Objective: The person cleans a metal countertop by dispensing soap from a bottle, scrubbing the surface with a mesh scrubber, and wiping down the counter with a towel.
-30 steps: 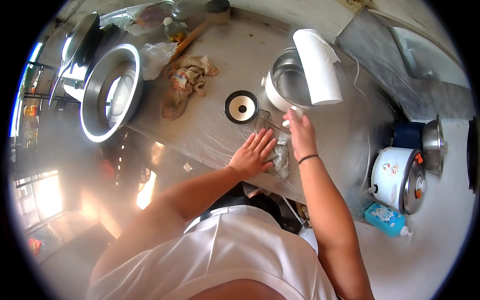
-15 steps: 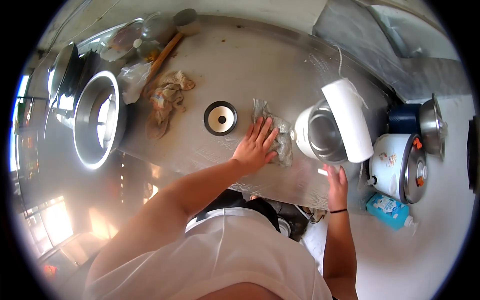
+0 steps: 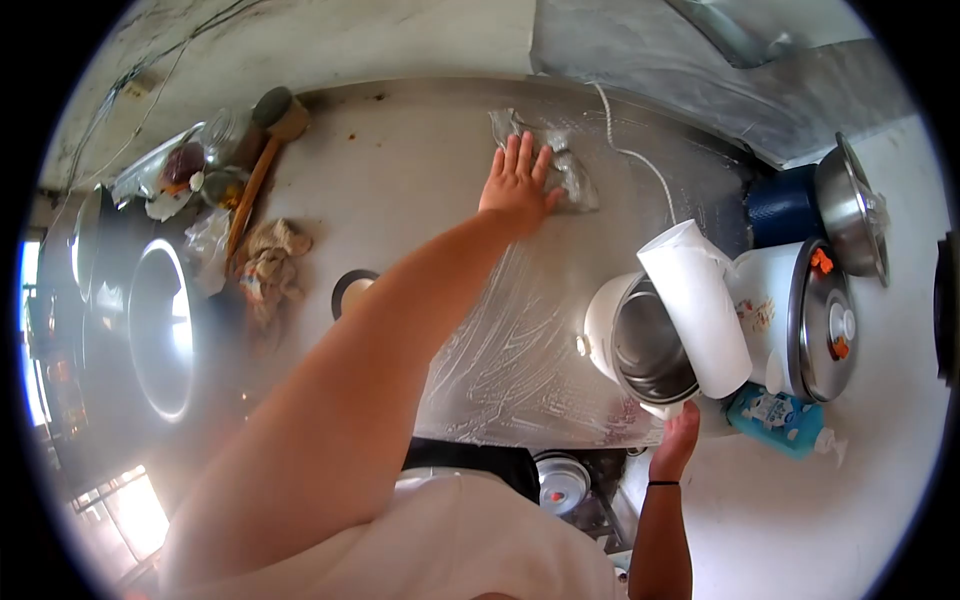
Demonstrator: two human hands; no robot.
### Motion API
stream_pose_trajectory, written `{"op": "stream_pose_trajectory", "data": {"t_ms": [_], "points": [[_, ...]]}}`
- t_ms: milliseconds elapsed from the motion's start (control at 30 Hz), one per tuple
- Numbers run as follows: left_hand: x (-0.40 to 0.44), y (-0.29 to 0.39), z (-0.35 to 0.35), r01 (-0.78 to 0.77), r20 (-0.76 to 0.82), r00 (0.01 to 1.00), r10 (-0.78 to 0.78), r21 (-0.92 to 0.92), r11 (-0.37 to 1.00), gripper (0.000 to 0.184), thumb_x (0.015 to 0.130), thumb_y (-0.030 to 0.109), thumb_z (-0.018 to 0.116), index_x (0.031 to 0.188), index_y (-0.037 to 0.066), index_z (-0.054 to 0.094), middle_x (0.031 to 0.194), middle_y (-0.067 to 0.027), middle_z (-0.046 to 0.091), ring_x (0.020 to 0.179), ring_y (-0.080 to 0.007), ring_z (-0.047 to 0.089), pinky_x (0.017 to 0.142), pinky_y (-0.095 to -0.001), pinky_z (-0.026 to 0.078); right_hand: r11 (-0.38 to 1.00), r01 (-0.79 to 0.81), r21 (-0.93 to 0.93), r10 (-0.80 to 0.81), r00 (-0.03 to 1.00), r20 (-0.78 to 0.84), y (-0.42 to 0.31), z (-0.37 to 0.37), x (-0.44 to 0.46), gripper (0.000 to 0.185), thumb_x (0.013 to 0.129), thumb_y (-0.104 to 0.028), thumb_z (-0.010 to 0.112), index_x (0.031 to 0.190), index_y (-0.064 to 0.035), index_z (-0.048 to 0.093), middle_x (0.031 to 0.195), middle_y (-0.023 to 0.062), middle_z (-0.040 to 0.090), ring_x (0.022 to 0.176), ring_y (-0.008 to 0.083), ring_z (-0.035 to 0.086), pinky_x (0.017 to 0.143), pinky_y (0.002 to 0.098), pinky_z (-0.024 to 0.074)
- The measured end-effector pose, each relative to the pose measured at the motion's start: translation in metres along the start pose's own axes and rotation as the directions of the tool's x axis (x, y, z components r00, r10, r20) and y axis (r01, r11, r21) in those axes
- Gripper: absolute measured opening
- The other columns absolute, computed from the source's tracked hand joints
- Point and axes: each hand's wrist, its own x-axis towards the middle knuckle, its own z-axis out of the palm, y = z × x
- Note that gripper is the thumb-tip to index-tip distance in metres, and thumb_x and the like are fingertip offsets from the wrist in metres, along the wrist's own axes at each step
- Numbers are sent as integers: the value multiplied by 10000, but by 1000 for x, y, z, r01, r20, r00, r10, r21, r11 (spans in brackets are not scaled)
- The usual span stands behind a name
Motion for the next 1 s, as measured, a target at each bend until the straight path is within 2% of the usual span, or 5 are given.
{"op": "stream_pose_trajectory", "data": {"t_ms": [367, 567, 633, 667, 1000], "points": [[66, 29, 6, -74, -3, 997, 74, 69, 995, 703, 1011, 527, 339, 1518, 49, 251, 1593, -199, 186, 1496, -331, 108, 1203, -450, 122, 583, 534, -613, -582, 800, 144, 54, 20, 36, 487, 899, -118, 649, 1327, 28, 468, 1314, 168, 539, 1214, 294, 521, 1057, 375, 375], [101, 115, -16, -511, 132, 859, 494, 175, 842, 615, 1042, 450, 272, 1532, 81, 234, 1597, -126, 229, 1489, -263, 169, 1205, -419, 146, 978, 137, 157, -130, 990, -50, 87, 12, 48, 493, 945, -114, 590, 1391, -1, 412, 1376, 142, 502, 1247, 248, 496, 1083, 374, 394], [125, 121, -19, -608, 180, 793, 582, 288, 740, 596, 1045, 431, 265, 1534, 92, 236, 1595, -95, 250, 1479, -242, 208, 1203, -410, 163, 717, -156, 679, 187, 982, 28, 94, 8, 50, 440, 1000, -343, 498, 1325, -47, 494, 1342, 98, 538, 1228, 232, 517, 1043, 372, 429], [137, 119, -20, -621, 162, 781, 603, 302, 724, 579, 1045, 418, 273, 1531, 103, 249, 1590, -70, 270, 1469, -231, 234, 1199, -401, 178, 548, -263, 794, -60, 934, 352, 89, -4, 50, 466, 1021, -307, 447, 1397, -33, 425, 1458, 110, 464, 1306, 290, 466, 1125, 438, 363], [78, -96, -15, -340, 68, 940, 335, 85, 937, 556, 1049, 380, 316, 1540, 136, 222, 1618, -23, 179, 1488, -200, 161, 1222, -355, 124, 711, -260, 654, 165, 965, 203, 121, -31, 61, 534, 939, -332, 545, 1385, -52, 456, 1410, 119, 509, 1252, 287, 516, 1075, 449, 417]]}}
